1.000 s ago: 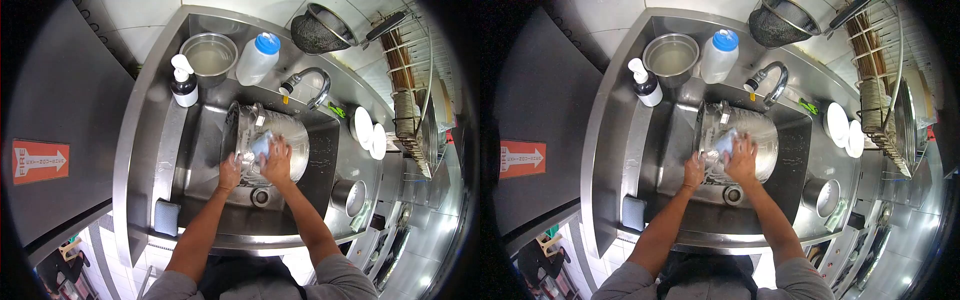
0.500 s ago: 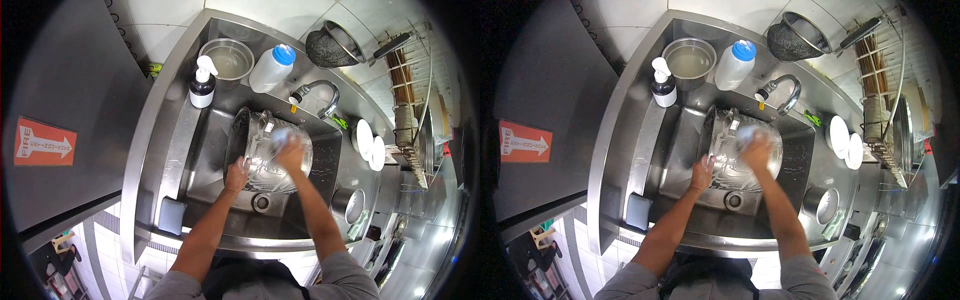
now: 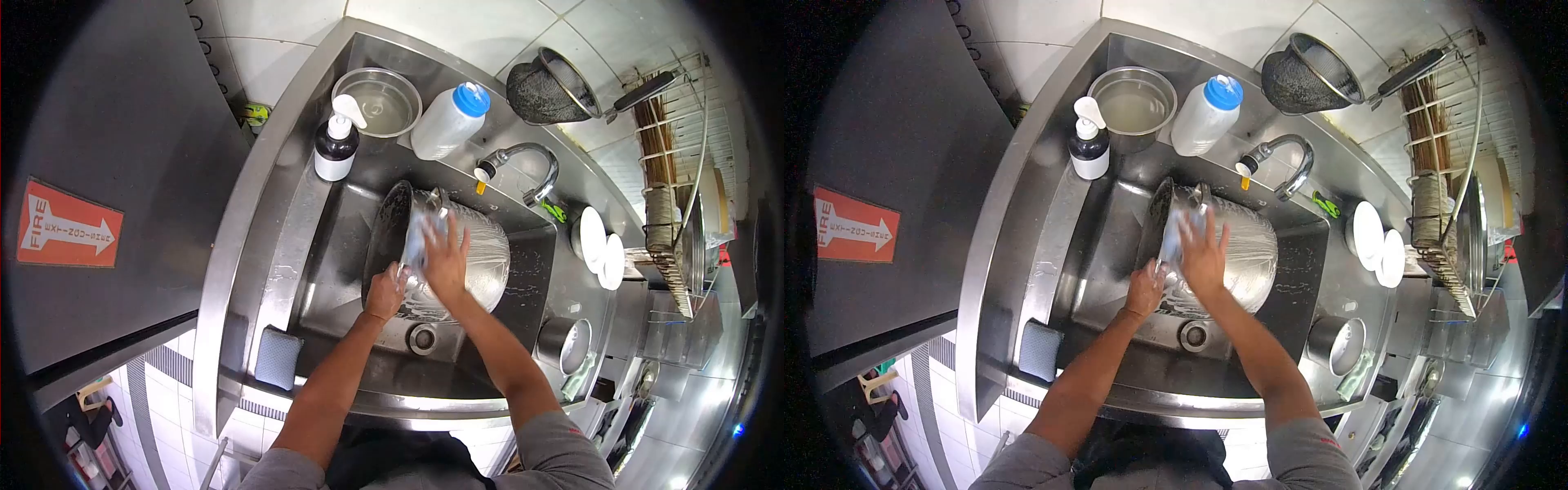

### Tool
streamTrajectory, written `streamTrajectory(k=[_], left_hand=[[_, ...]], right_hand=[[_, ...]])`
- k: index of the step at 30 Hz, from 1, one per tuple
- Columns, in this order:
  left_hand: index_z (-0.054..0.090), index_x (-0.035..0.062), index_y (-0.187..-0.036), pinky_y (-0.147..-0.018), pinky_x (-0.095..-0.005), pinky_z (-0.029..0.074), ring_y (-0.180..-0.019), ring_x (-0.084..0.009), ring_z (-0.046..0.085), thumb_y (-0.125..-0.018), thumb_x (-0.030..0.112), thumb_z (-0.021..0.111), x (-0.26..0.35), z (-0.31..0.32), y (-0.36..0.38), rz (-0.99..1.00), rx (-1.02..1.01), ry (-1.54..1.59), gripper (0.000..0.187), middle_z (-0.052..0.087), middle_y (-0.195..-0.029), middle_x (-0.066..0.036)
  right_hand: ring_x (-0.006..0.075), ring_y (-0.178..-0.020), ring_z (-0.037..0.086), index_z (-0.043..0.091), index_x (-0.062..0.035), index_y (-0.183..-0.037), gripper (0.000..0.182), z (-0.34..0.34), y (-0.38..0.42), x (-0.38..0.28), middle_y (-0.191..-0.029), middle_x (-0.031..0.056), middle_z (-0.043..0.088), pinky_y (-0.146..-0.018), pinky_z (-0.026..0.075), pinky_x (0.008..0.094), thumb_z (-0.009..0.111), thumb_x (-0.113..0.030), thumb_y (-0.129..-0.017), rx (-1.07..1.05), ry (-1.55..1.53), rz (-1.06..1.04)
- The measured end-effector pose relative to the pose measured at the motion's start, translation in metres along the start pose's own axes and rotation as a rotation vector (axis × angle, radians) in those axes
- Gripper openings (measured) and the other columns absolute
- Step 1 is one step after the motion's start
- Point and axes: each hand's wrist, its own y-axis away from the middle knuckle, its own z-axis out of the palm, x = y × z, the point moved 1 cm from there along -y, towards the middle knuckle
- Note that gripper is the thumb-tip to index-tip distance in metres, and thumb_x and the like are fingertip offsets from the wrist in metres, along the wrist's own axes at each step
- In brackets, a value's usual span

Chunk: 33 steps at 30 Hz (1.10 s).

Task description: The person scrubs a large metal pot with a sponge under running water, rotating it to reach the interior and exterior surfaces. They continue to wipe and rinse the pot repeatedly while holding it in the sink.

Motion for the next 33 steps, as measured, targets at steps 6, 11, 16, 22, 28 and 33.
streamTrajectory(k=[6,11,16,22,28,33], left_hand=[[0.051,-0.0037,-0.101,-0.065,-0.0529,0.045,-0.077,-0.0502,0.056,-0.094,0.026,0.049,-0.002,0.000,0.005,-0.095,-0.088,0.007,0.031,0.059,-0.078,-0.031],[0.051,-0.0042,-0.101,-0.067,-0.0542,0.045,-0.077,-0.0508,0.057,-0.094,0.028,0.049,0.004,-0.006,0.009,0.008,-0.069,-0.128,0.033,0.060,-0.079,-0.031],[0.048,-0.0011,-0.118,-0.080,-0.0513,0.046,-0.094,-0.0466,0.056,-0.090,0.026,0.057,0.040,-0.015,-0.010,-0.149,-0.089,-0.350,0.040,0.059,-0.102,-0.029],[0.053,0.0093,-0.128,-0.092,-0.0438,0.044,-0.109,-0.0375,0.055,-0.082,0.036,0.067,0.078,0.015,-0.118,-0.228,-0.044,-0.403,0.055,0.058,-0.120,-0.016],[0.073,0.0125,-0.095,-0.084,-0.0371,0.048,-0.093,-0.0303,0.066,-0.067,0.058,0.074,0.036,0.033,-0.177,-0.624,-0.230,-0.045,0.054,0.069,-0.097,-0.016],[0.074,0.0138,-0.093,-0.083,-0.0375,0.049,-0.094,-0.0279,0.066,-0.067,0.051,0.076,0.049,0.021,-0.150,-0.544,-0.233,-0.135,0.045,0.069,-0.099,-0.014]], right_hand=[[0.0343,-0.134,0.030,0.055,-0.0105,-0.125,0.052,0.023,-0.031,0.010,-0.131,0.0082,0.051,-0.106,0.022,0.0618,0.062,-0.016,-0.074,0.081,-0.029,0.071],[0.0336,-0.137,0.027,0.055,-0.0126,-0.125,0.046,0.032,0.072,0.048,-0.139,0.0111,0.044,-0.106,0.021,0.0619,0.058,-0.023,-0.081,0.047,0.086,-0.019],[0.0356,-0.128,0.037,0.050,-0.0088,-0.128,0.050,0.025,0.017,0.188,-0.135,0.0169,0.046,-0.096,0.036,0.0602,0.056,-0.027,-0.082,-0.370,-0.147,0.719],[0.0449,-0.128,0.034,0.047,0.0002,-0.127,0.052,0.040,0.021,0.084,-0.134,0.0184,0.044,-0.101,0.029,0.0589,0.055,-0.023,-0.082,0.031,-0.198,0.029],[0.0387,-0.117,0.044,0.047,-0.0002,-0.126,0.056,0.017,0.013,0.147,-0.127,0.0166,0.047,-0.097,0.036,0.0552,0.058,-0.029,-0.080,-0.137,-0.255,0.492],[0.0333,-0.107,0.053,0.048,0.0003,-0.122,0.054,-0.001,-0.016,0.141,-0.115,0.0152,0.054,-0.091,0.044,0.0487,0.059,-0.025,-0.075,-0.303,-0.078,0.409]])
